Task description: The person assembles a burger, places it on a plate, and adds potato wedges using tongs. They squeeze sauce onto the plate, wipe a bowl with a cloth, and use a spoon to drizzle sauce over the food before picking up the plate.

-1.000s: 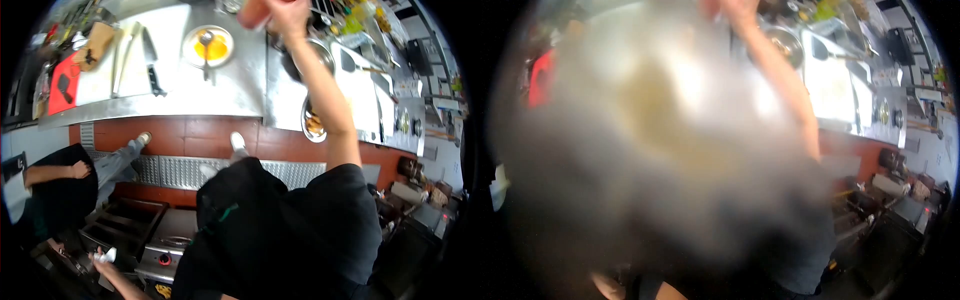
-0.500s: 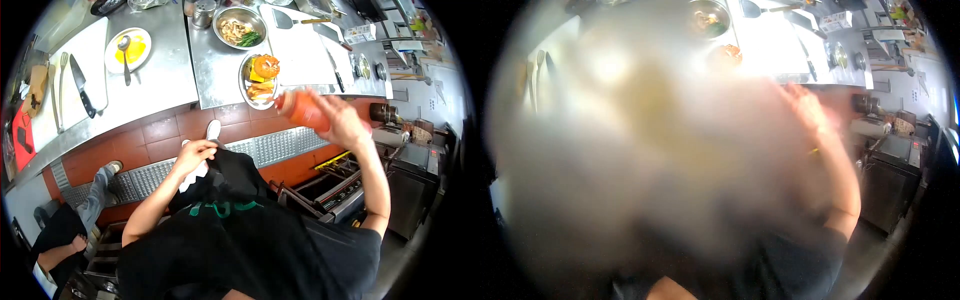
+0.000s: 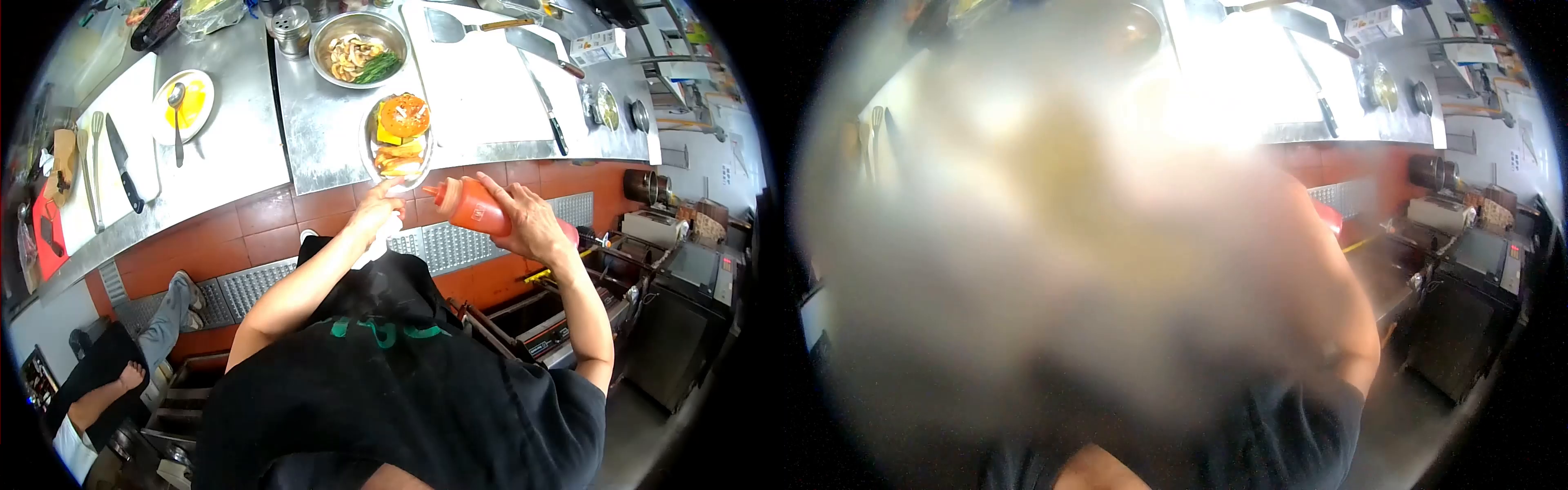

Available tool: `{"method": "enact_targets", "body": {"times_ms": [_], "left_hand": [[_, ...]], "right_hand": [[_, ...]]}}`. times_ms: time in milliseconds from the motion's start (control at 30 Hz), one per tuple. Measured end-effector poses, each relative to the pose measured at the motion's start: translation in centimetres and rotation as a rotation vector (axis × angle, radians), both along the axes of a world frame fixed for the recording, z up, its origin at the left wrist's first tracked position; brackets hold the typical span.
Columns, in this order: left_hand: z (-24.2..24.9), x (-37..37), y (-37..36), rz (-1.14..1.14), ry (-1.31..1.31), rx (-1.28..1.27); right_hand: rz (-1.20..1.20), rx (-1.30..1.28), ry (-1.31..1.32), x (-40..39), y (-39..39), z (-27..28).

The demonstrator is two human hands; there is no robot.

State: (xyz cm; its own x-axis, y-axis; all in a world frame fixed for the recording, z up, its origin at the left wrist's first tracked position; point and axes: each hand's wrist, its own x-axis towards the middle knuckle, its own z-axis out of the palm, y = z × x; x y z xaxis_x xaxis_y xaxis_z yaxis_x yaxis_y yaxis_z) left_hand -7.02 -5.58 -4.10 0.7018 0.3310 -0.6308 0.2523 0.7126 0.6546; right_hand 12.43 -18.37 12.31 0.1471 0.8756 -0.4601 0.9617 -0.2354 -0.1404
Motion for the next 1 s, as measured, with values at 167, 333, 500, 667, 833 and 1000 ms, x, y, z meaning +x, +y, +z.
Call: {"method": "enact_targets", "body": {"times_ms": [167,333,500,667,833,1000], "left_hand": [[-1.0,1.5,0.0,0.069,0.007,-0.02],[-2.1,-0.3,-0.2,0.043,0.088,0.082],[-2.9,-2.5,-1.3,0.054,0.101,0.19],[-2.8,-4.3,-1.8,0.04,0.084,0.074],[-3.4,-5.7,-1.9,0.066,0.062,0.013],[-3.7,-6.3,-1.7,0.09,0.034,0.023]], "right_hand": [[0.054,-0.032,0.017,1.3,1.3,-0.8],[0.124,-0.055,-0.044,0.9,2.5,-2.5],[0.205,-0.095,-0.133,-0.3,4.2,-3.5],[0.273,-0.176,-0.244,-1.6,5.5,-3.7],[0.301,-0.258,-0.319,-2.9,6.9,-3.2],[0.324,-0.274,-0.35,-3.6,7.8,-2.5]]}}
